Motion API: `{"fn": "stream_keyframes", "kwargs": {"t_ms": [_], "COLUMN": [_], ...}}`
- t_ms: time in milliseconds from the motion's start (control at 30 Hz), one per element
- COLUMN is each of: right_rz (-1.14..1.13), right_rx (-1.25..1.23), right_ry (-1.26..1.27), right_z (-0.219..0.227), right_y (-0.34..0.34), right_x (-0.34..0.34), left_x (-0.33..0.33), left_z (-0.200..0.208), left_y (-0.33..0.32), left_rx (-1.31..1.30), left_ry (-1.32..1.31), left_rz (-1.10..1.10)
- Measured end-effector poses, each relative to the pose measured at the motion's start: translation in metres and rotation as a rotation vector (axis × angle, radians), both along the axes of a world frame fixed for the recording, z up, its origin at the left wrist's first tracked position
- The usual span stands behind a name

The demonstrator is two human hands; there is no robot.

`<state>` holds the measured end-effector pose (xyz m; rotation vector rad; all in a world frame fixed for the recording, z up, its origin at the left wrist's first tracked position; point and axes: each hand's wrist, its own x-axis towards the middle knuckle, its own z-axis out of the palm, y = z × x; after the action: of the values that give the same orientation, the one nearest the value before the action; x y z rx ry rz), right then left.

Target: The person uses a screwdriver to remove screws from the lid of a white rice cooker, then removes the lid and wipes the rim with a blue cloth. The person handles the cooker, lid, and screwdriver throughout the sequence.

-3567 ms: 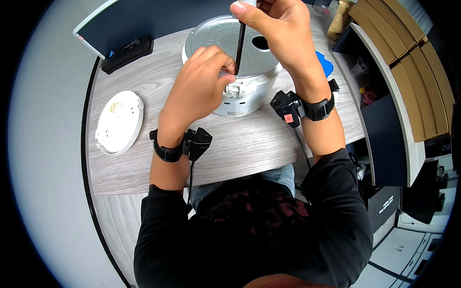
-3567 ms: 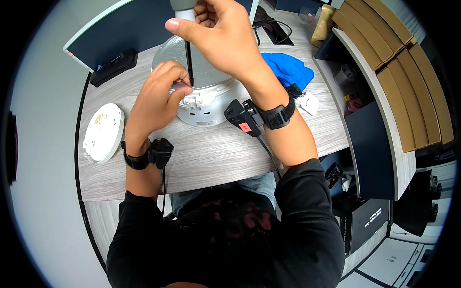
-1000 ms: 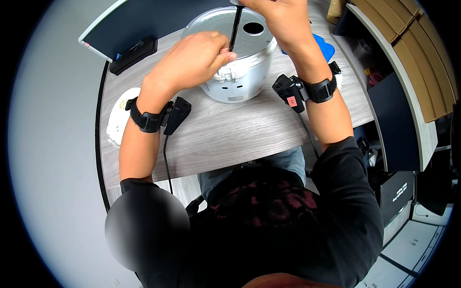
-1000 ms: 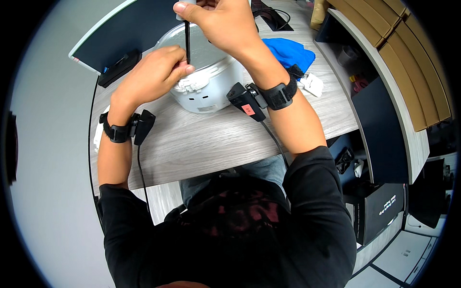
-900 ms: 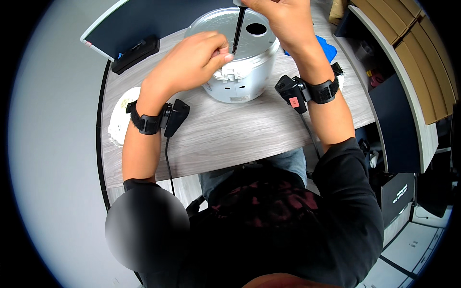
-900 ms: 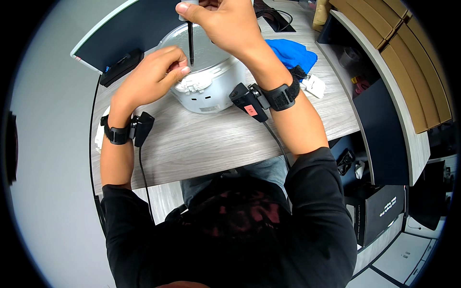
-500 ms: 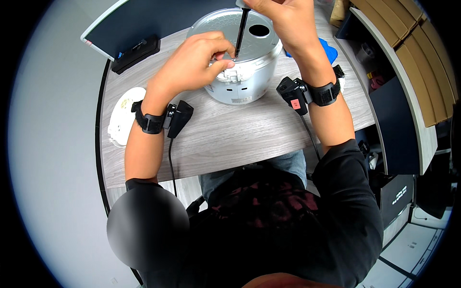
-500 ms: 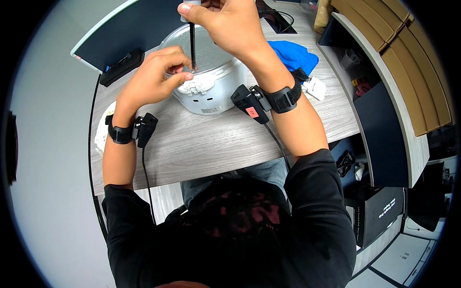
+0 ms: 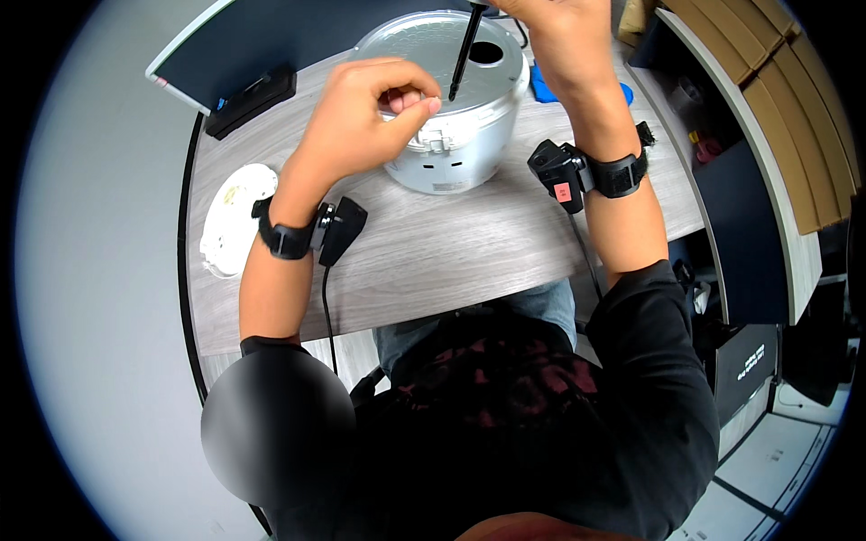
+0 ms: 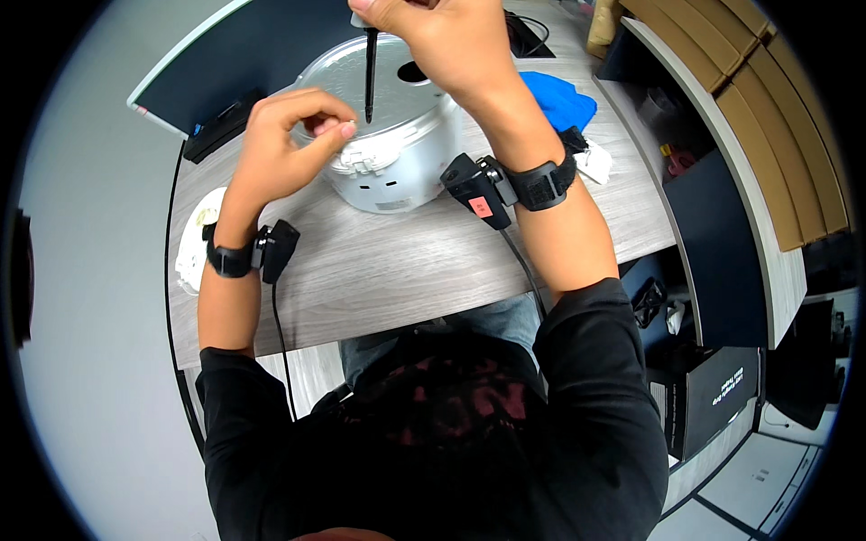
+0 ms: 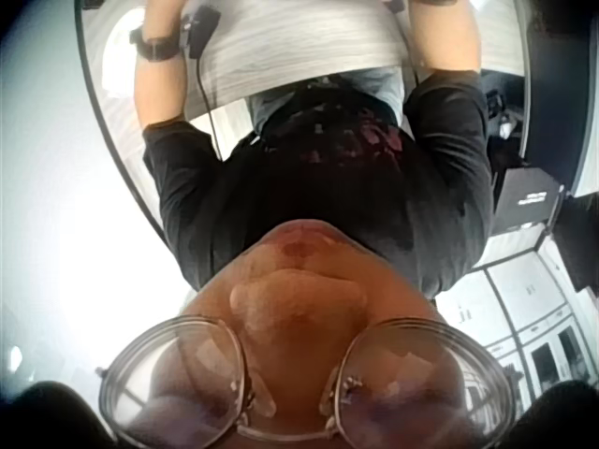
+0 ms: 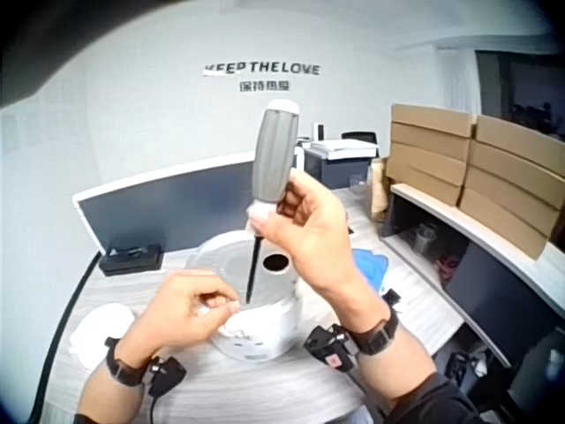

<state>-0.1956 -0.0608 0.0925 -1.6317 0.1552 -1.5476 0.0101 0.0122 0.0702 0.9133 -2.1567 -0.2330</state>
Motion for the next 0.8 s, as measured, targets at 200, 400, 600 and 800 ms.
{"fn": "stream_keyframes", "kwargs": {"t_ms": [200,400,600,800], "right_rz": [-0.177,-0.443,-0.622,-0.654], "right_rx": [-0.013,0.163,0.277,0.384], "right_ry": [-0.026,0.062,-0.025,-0.067], "right_z": [-0.002,-0.039,-0.083,-0.109], "right_y": [0.016,0.035,0.051,0.054], "right_x": [-0.066,-0.153,-0.214,-0.236], "left_x": [-0.049,-0.128,-0.199,-0.237], "left_z": [-0.004,-0.052,-0.125,-0.164], "left_y": [0.034,0.024,-0.025,-0.056], "left_rx": [0.059,0.146,0.165,0.251], "left_ry": [0.159,-0.060,-0.215,-0.202], "left_rz": [-0.098,-0.260,-0.262,-0.211]}}
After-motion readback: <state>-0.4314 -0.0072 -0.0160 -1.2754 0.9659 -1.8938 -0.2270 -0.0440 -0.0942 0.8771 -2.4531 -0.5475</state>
